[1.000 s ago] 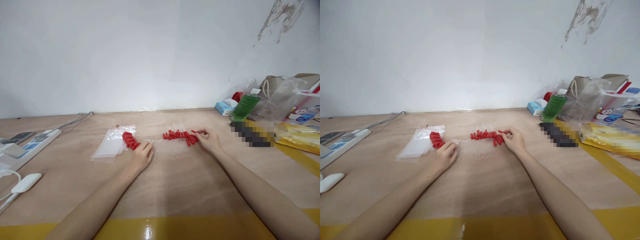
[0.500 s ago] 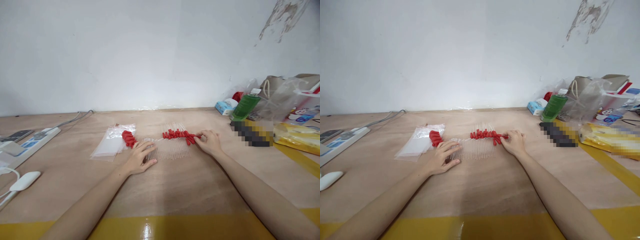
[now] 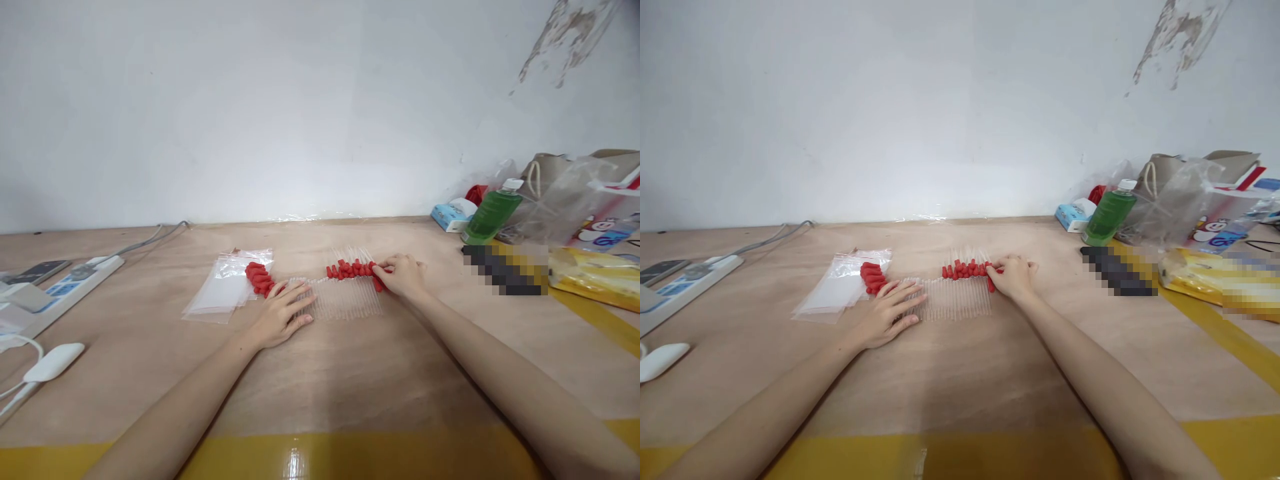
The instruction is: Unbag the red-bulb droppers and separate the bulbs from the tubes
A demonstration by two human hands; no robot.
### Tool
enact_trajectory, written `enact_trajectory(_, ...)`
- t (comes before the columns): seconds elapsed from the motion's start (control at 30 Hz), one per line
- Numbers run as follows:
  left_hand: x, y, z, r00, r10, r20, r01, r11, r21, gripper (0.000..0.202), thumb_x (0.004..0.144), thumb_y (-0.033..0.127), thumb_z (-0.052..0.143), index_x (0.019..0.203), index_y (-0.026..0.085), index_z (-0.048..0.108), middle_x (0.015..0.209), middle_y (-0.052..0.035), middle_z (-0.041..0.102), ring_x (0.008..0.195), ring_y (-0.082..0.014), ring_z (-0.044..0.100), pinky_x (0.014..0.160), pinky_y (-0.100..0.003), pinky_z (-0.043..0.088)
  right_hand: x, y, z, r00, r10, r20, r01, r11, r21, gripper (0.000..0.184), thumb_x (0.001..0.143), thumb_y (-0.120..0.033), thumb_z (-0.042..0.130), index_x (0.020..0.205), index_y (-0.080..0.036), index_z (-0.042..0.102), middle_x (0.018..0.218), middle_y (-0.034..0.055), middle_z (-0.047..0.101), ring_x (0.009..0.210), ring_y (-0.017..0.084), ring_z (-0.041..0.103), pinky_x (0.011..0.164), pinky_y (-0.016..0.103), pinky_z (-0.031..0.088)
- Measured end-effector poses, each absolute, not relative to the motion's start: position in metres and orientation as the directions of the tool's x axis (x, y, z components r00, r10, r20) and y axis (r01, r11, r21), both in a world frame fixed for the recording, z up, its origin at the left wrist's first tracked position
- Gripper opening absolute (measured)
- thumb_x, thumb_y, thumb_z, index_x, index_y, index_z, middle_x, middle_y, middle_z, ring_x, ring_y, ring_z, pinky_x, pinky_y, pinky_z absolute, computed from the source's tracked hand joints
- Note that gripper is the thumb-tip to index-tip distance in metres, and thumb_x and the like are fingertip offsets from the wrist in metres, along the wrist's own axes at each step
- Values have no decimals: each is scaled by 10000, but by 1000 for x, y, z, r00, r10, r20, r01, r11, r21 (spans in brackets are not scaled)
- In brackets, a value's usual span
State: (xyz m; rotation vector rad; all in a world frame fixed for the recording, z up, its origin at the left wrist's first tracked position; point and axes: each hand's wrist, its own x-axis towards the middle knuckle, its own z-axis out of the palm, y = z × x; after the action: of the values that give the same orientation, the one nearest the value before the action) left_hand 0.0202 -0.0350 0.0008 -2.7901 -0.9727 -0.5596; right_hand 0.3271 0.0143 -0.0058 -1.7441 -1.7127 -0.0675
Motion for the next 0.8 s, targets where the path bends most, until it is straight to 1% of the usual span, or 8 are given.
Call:
enact_trajectory(0.17, 20, -37, 0, 717, 552, 426, 621, -783, -32, 360, 874, 329, 442, 1219, 239, 490, 1291, -89, 475, 1250, -238, 349, 1004, -471, 266, 317, 19, 8, 288, 896, 337, 813, -42, -581, 257, 707, -430, 510, 627, -252, 677, 713, 40, 661, 813, 259, 549, 791, 445, 268)
enact_trajectory(0.27, 21, -37, 0, 704, 545, 456, 627, -779, -37, 361, 878, 302, 437, 1230, 234, 476, 1297, -91, 466, 1254, -237, 342, 1009, -475, 258, 316, 23, 17, 388, 894, 223, 679, -113, -725, 295, 712, -463, 501, 676, -227, 672, 687, 40, 659, 752, 241, 569, 764, 414, 318)
enact_trajectory(0.37, 22, -36, -2, 673, 552, 492, 641, -768, -14, 389, 882, 271, 424, 1270, 236, 426, 1301, -89, 458, 1255, -235, 336, 1011, -471, 260, 317, 14, 19, 348, 883, 314, 590, 54, -806, 300, 733, -449, 490, 774, -196, 647, 769, 49, 663, 742, 211, 580, 698, 343, 372)
enact_trajectory(0.43, 23, -36, -3, 639, 561, 525, 652, -758, 16, 433, 880, 265, 421, 1309, 231, 368, 1305, -95, 447, 1244, -233, 347, 1005, -457, 278, 314, -3, 15, 230, 829, 509, 636, 268, -723, 261, 755, -400, 488, 833, -190, 622, 844, 51, 658, 768, 191, 579, 717, 326, 376)
enact_trajectory(0.5, 25, -36, -4, 581, 573, 579, 671, -740, 59, 496, 878, 263, 422, 1352, 211, 284, 1313, -115, 427, 1231, -231, 358, 991, -435, 305, 309, -25, 7, 43, 733, 679, 725, 445, -526, 209, 776, -347, 491, 854, -191, 606, 839, 46, 651, 761, 175, 570, 774, 342, 347)
enact_trajectory(0.6, 31, -39, -5, 506, 562, 654, 683, -725, 94, 547, 868, 258, 441, 1369, 180, 234, 1301, -137, 427, 1212, -231, 373, 964, -409, 329, 297, -53, -7, -242, 618, 748, 749, 609, -261, 123, 785, -247, 502, 852, -207, 597, 757, 16, 640, 752, 160, 543, 812, 362, 290)
enact_trajectory(0.7, 38, -44, -5, 541, 492, 682, 652, -758, 30, 410, 848, 246, 488, 1253, 217, 434, 1160, -90, 555, 1090, -216, 471, 921, -398, 329, 288, -64, -16, -397, 550, 735, 697, 702, -149, 101, 778, -192, 511, 839, -210, 589, 715, -4, 632, 739, 147, 518, 815, 359, 266)
enact_trajectory(0.8, 46, -49, -5, 596, 449, 665, 625, -780, -33, 209, 838, 227, 513, 1028, 245, 599, 893, -24, 652, 849, -171, 544, 835, -377, 331, 283, -64, -17, -457, 507, 731, 653, 749, -112, 114, 778, -167, 511, 853, -210, 584, 738, -13, 644, 753, 141, 510, 815, 352, 260)
